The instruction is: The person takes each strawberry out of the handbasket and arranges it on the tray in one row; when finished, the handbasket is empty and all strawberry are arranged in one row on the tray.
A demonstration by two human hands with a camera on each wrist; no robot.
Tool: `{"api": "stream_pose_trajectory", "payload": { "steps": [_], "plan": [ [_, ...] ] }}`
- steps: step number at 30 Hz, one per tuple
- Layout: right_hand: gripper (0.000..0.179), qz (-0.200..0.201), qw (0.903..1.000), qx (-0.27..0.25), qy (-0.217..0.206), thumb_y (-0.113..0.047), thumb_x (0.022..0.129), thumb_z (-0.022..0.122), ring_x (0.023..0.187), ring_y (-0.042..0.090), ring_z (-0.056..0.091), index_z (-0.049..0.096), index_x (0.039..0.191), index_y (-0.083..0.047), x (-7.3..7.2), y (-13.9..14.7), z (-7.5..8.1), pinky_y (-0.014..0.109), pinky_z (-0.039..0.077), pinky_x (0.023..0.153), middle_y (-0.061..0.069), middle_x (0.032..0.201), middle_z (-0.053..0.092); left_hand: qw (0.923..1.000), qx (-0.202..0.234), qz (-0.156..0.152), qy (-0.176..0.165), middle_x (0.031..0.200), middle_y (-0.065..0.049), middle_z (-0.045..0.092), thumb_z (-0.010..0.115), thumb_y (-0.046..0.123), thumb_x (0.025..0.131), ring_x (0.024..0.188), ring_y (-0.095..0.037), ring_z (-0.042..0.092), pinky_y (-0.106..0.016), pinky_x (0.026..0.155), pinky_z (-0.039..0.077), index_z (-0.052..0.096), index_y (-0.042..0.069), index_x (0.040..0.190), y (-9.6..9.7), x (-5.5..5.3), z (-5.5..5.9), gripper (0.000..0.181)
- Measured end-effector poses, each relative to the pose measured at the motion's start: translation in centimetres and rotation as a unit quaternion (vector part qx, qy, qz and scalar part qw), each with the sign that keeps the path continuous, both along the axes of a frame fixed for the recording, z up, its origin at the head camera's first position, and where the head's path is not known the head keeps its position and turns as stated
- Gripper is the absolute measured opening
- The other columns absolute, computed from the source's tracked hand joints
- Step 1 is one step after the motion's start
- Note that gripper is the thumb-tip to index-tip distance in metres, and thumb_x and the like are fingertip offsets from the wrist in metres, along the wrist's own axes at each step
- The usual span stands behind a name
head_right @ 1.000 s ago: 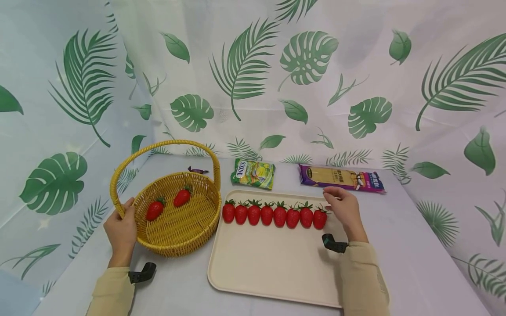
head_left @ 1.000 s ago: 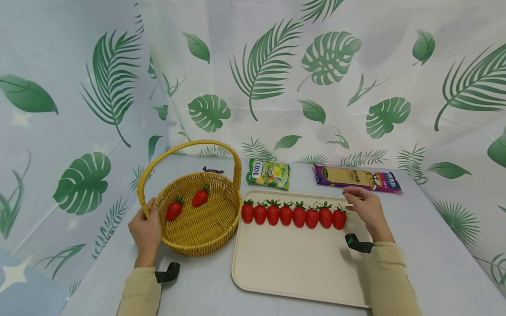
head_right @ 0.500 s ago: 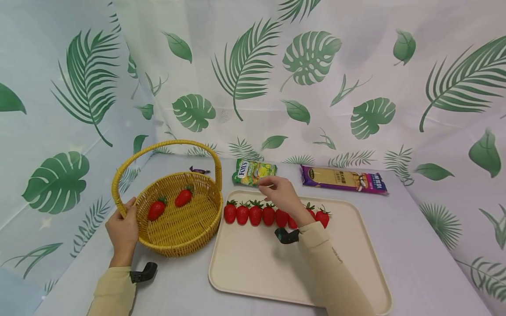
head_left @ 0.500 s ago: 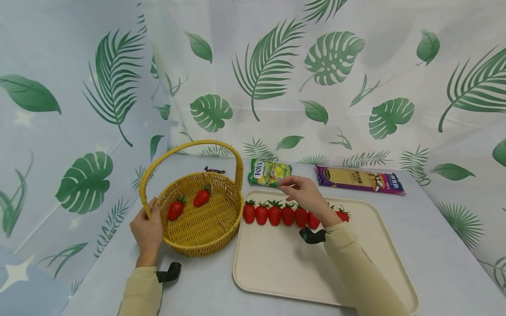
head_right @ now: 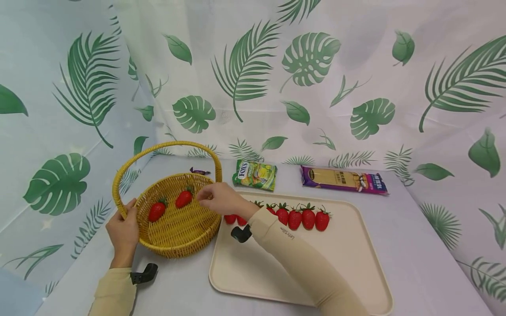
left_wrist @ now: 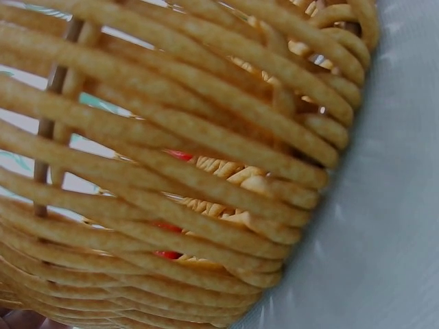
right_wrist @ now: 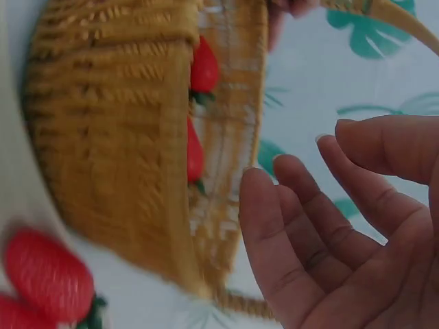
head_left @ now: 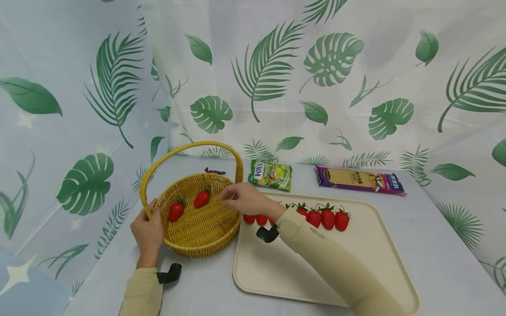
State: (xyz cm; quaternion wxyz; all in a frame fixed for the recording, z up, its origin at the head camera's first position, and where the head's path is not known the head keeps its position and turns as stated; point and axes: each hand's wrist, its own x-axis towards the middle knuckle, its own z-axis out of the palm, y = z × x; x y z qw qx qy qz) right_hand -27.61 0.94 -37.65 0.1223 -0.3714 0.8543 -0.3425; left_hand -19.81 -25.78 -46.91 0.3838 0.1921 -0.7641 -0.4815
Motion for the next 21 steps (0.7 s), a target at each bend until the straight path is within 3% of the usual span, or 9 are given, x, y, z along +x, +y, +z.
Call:
{"api": "stream_pose_trajectory", "payload": {
  "steps": [6, 11, 15, 19, 21],
  "plan": [
    [0.025, 0.031, 0.9988, 0.036, -0.009, -0.018, 0.096, 0.061, 0.099, 0.015, 0.062, 0.068, 0.118, -0.009, -0.4, -3.6, -0.7, 0.028, 0.049, 0.082, 0.002, 0.111, 0.069, 1.0, 0.001, -0.004, 0.003, 0.106, -0.016, 0.072, 0.054, 0.012, 0.094, 0.045, -0.002, 0.024, -0.02, 0.042, 0.022, 0.071, -0.001, 0.116, -0.1, 0.0, 0.1, 0.03],
    [0.027, 0.03, 0.9968, 0.065, -0.034, -0.024, 0.097, 0.061, 0.1, 0.013, 0.06, 0.068, 0.119, -0.01, -1.5, -5.3, -0.9, 0.028, 0.048, 0.084, -0.001, 0.109, 0.067, 1.0, -0.004, -0.004, 0.004, 0.106, -0.015, 0.072, 0.054, 0.012, 0.094, 0.044, -0.001, 0.022, -0.02, 0.042, 0.021, 0.071, -0.001, 0.114, -0.3, -0.1, 0.0, 0.03],
    [0.029, 0.011, 0.9941, 0.054, -0.094, -0.023, 0.097, 0.06, 0.098, 0.023, 0.063, 0.066, 0.12, -0.007, -2.2, -6.2, -1.0, 0.037, 0.051, 0.085, 0.001, 0.109, 0.066, 1.0, -0.005, -0.003, 0.004, 0.112, -0.011, 0.071, 0.055, 0.012, 0.094, 0.046, 0.0, 0.024, -0.021, 0.044, 0.021, 0.072, -0.002, 0.112, -0.3, -0.1, -0.2, 0.029],
    [0.031, -0.027, 0.9872, 0.017, -0.157, -0.021, 0.098, 0.059, 0.099, 0.038, 0.062, 0.063, 0.123, -0.004, -3.1, -6.8, -1.4, 0.049, 0.05, 0.086, 0.006, 0.109, 0.064, 0.9999, -0.009, -0.003, 0.007, 0.101, -0.014, 0.073, 0.056, 0.011, 0.094, 0.044, 0.0, 0.023, -0.02, 0.043, 0.02, 0.073, -0.002, 0.108, -0.2, -0.1, -0.1, 0.026],
    [0.031, -0.052, 0.9862, 0.01, -0.157, -0.023, 0.098, 0.058, 0.099, 0.035, 0.062, 0.063, 0.124, -0.006, -3.6, -7.1, -1.9, 0.046, 0.05, 0.085, 0.006, 0.111, 0.063, 0.9999, -0.01, -0.002, 0.006, 0.095, -0.016, 0.074, 0.056, 0.011, 0.094, 0.042, -0.001, 0.021, -0.02, 0.043, 0.02, 0.073, -0.001, 0.109, -0.2, -0.1, -0.1, 0.027]
  ]
}}
